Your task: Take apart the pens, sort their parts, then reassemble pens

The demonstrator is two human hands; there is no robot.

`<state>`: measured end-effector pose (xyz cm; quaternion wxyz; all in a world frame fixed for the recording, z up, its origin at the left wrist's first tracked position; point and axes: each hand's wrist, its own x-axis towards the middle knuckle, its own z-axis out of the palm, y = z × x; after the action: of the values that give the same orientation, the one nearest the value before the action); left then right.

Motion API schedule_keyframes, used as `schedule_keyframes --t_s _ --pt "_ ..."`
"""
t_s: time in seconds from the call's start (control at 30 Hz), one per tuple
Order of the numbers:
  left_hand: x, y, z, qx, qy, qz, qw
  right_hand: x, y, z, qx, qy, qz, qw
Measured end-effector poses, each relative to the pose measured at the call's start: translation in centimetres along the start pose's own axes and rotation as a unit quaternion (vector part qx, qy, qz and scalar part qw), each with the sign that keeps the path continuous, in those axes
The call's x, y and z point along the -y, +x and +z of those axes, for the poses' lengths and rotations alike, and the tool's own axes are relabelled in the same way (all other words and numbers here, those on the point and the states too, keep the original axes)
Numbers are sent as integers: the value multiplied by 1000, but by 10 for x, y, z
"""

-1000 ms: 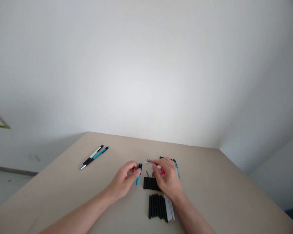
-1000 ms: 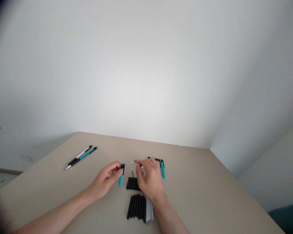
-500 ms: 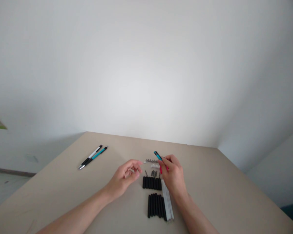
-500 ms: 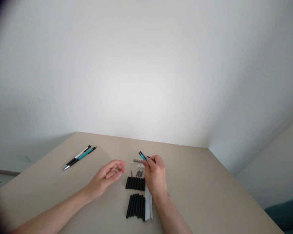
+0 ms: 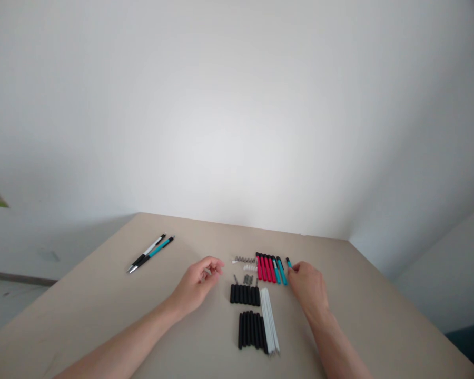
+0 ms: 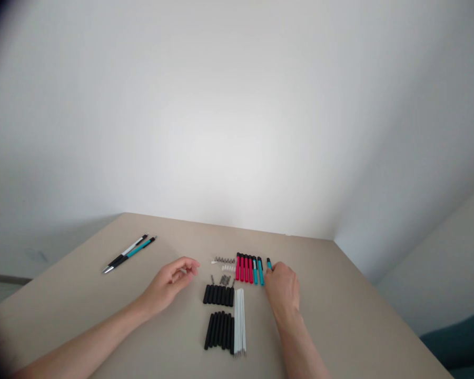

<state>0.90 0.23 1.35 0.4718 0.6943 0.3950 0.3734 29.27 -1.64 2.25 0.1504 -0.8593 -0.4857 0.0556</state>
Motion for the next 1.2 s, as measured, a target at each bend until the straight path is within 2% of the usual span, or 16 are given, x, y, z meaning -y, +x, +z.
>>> schedule_keyframes --t_s 0.13,0.2,0.33,0.53,0.67,0.77,1.07,1.13,1.2 --pt "2 2 -3 -19 100 -2 995 2 0 2 2 -4 -12 1000" --pt "3 2 -3 -12 137 22 990 4 -1 1 -7 -7 -14 1000" --pt "5 1 -3 39 202 85 975 4 -4 -3 -26 -8 -18 999" --pt "7 1 1 119 313 74 939 13 -11 -2 -86 1 -59 995" --pt "3 1 6 166 348 65 920 23 -16 1 -111 20 -93 989" --pt "1 1 7 181 360 64 913 28 -20 3 -123 37 -106 986" --pt "0 3 10 166 369 68 912 38 -27 6 -154 66 -145 975" --pt "0 5 10 140 357 73 920 39 -28 7 -159 73 -151 973" --pt "2 9 10 79 337 72 935 39 -28 9 -170 81 -159 969"
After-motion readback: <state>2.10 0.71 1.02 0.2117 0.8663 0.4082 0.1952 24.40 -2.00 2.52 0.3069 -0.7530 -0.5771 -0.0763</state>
